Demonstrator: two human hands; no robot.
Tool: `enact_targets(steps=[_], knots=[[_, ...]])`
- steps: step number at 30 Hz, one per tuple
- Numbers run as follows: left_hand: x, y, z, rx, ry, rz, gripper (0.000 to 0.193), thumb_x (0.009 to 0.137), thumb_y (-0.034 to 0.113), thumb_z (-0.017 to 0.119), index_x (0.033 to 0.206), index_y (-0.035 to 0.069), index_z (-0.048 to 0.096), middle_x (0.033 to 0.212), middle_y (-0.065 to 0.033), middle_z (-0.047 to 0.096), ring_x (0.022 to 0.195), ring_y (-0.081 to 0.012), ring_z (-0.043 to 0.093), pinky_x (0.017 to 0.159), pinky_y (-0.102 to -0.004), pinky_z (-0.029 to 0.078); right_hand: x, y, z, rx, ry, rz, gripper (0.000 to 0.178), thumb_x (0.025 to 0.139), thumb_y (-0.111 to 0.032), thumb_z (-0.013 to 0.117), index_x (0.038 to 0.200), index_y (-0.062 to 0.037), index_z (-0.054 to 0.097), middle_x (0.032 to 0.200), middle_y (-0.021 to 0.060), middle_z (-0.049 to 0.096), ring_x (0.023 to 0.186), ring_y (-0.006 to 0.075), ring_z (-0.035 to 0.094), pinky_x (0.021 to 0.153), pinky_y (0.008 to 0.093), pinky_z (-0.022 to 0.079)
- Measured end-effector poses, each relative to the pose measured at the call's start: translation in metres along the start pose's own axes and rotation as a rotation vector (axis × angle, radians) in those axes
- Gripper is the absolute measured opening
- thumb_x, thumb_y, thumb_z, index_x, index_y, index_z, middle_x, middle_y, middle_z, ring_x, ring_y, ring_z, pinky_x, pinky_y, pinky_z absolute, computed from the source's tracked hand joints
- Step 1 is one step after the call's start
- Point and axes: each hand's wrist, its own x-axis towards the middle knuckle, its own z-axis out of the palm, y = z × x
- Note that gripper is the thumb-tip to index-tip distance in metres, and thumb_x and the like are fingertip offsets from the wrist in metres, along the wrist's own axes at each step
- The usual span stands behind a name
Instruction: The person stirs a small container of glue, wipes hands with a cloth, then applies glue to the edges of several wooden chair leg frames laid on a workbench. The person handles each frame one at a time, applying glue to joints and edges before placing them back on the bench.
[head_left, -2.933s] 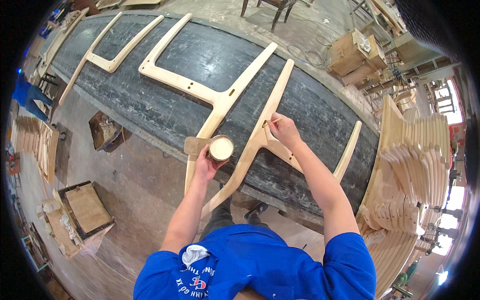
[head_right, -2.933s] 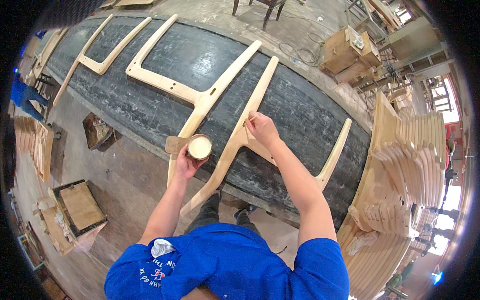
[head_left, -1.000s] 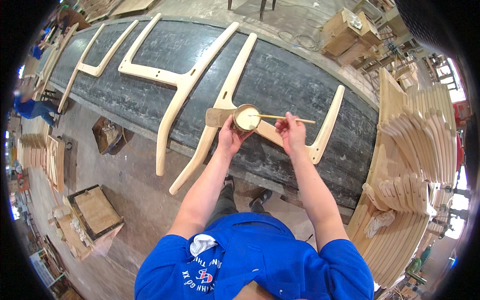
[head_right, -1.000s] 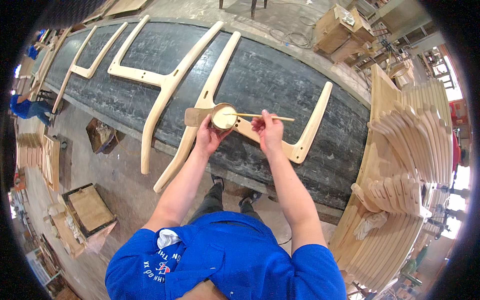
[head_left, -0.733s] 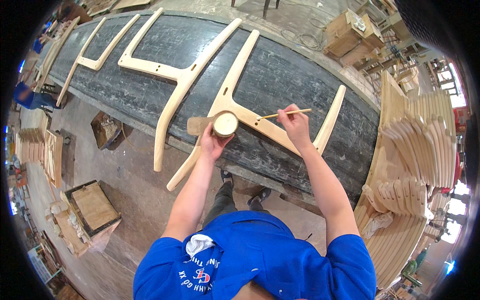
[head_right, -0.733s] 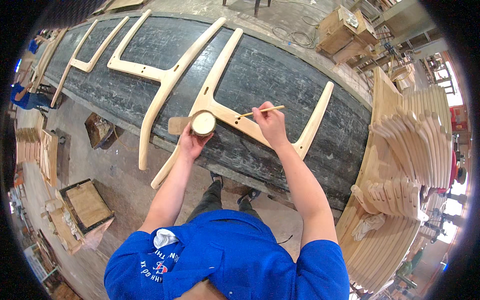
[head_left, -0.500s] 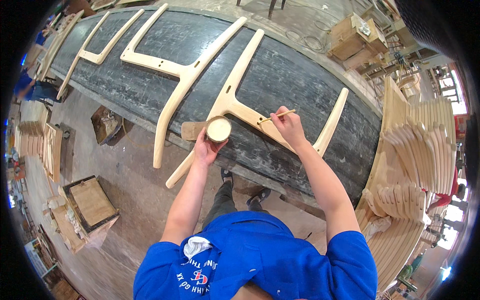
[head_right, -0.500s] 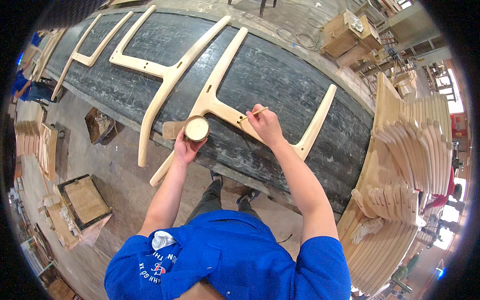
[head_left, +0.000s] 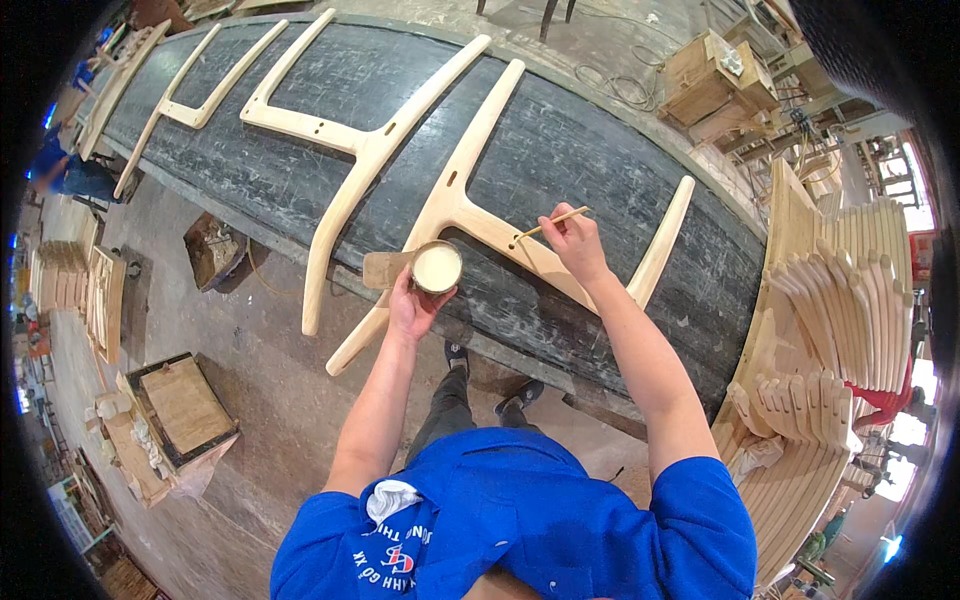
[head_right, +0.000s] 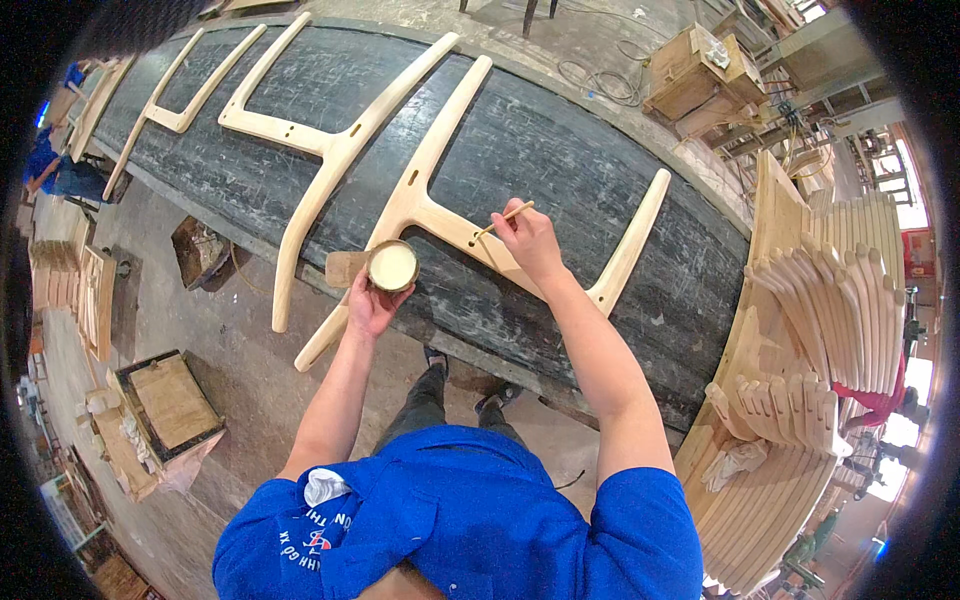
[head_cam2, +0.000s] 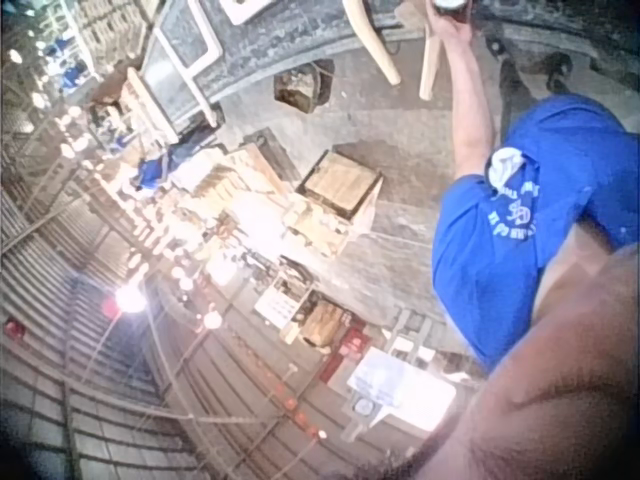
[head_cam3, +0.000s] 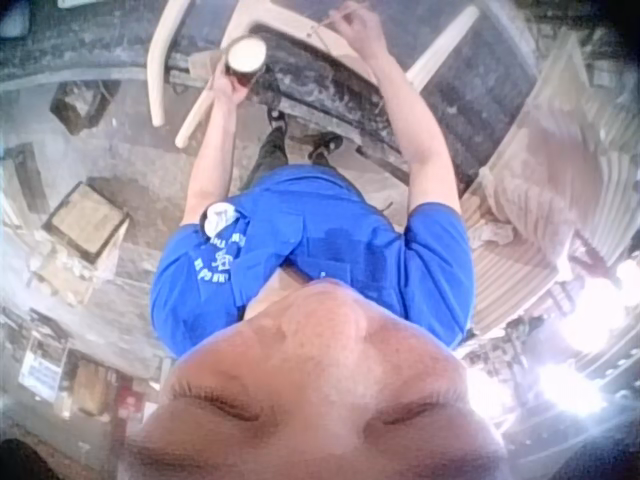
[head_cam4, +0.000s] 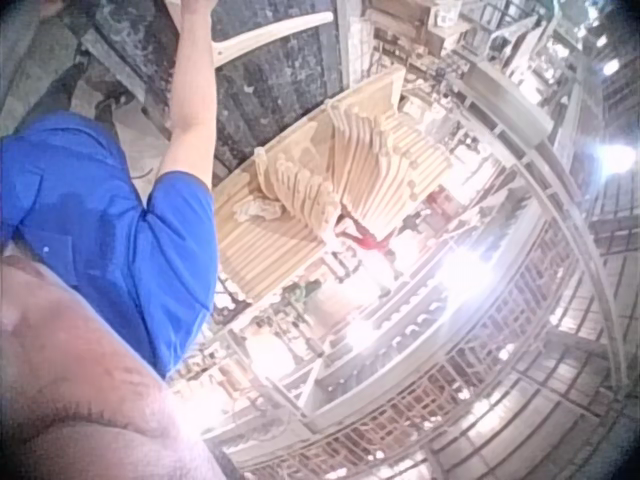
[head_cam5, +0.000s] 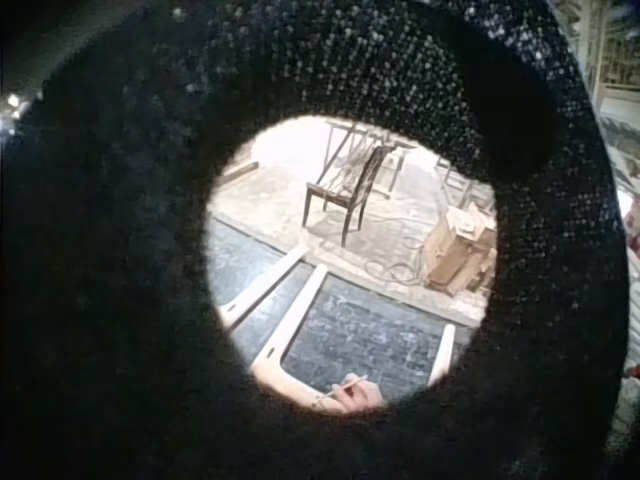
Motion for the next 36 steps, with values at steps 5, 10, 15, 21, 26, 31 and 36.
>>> enact_targets(steps=[5,10,15,21,26,31,36], knots=[[-0.001,-0.006,0.002,0.01,0.005,-0.021,0.045,0.094,0.038,0.033,0.126,0.008,0.046,0.123,-0.0091,0.054,0.11,-0.0264,0.054,0.089,-0.0456,0.048,0.003,0.004,0.007,0.008,-0.118,-0.115,0.016,0.081,-0.016,0.062,0.077,-0.004,0.053,0.068,0.0107,0.055,0.06,0.0246,0.056,0.057,0.0347,0.045],[-0.004,-0.007,-0.001,0.028,-0.023,-0.008,0.046,0.095,0.038,0.032,0.127,0.007,0.043,0.122,-0.0112,0.053,0.11,-0.0275,0.054,0.089,-0.0458,0.048,0.027,-0.005,-0.028,-0.335,-0.631,-0.528,0.009,0.078,-0.007,0.057,0.084,-0.0114,0.061,0.085,0.0056,0.058,0.086,0.025,0.059,0.071,0.037,0.048],[-0.006,-0.024,0.006,0.034,-0.032,0.012,0.046,0.095,0.038,0.032,0.127,0.006,0.043,0.122,-0.0119,0.053,0.11,-0.0275,0.054,0.089,-0.0461,0.048,0.022,-0.011,-0.046,-0.259,-0.602,-0.526,0.012,0.075,-0.003,0.059,0.085,-0.0095,0.061,0.084,0.0059,0.06,0.083,0.0255,0.059,0.07,0.0352,0.049],[0.006,-0.047,0.029,0.069,0.01,0.023,0.044,0.095,0.037,0.033,0.126,0.008,0.044,0.123,-0.0102,0.053,0.11,-0.0274,0.053,0.091,-0.0476,0.046,-0.019,0.002,-0.056,0.384,-0.104,0.095,0.008,0.084,-0.01,0.06,0.087,-0.0025,0.059,0.078,0.0054,0.062,0.068,0.0112,0.059,0.062,0.0268,0.049],[0.011,-0.084,0.061,0.13,-0.045,-0.007,0.042,0.095,0.036,0.035,0.125,0.008,0.044,0.122,-0.0097,0.053,0.111,-0.0256,0.052,0.091,-0.0455,0.046,-0.071,-0.002,-0.059,0.473,0.05,0.103,0.014,0.089,-0.014,0.057,0.087,0.0005,0.056,0.075,0.0049,0.061,0.071,0.01,0.059,0.065,0.0227,0.049],[0.007,-0.138,0.105,0.168,-0.134,-0.108,0.044,0.095,0.036,0.034,0.127,0.007,0.043,0.125,-0.01,0.051,0.113,-0.026,0.052,0.09,-0.0464,0.046,-0.102,0.027,-0.083,0.767,0.12,0.359,0.013,0.088,-0.013,0.057,0.085,-0.0007,0.055,0.074,0.0092,0.063,0.066,0.0136,0.062,0.06,0.0243,0.05],[0.001,-0.172,0.124,0.121,-0.196,-0.189,0.045,0.096,0.036,0.032,0.129,0.007,0.041,0.126,-0.011,0.05,0.113,-0.0271,0.051,0.092,-0.047,0.045,-0.148,0.053,-0.131,1.151,0.302,0.483,0.01,0.088,-0.013,0.057,0.089,-0.0037,0.054,0.076,0.0088,0.063,0.066,0.0166,0.063,0.06,0.0266,0.051]])
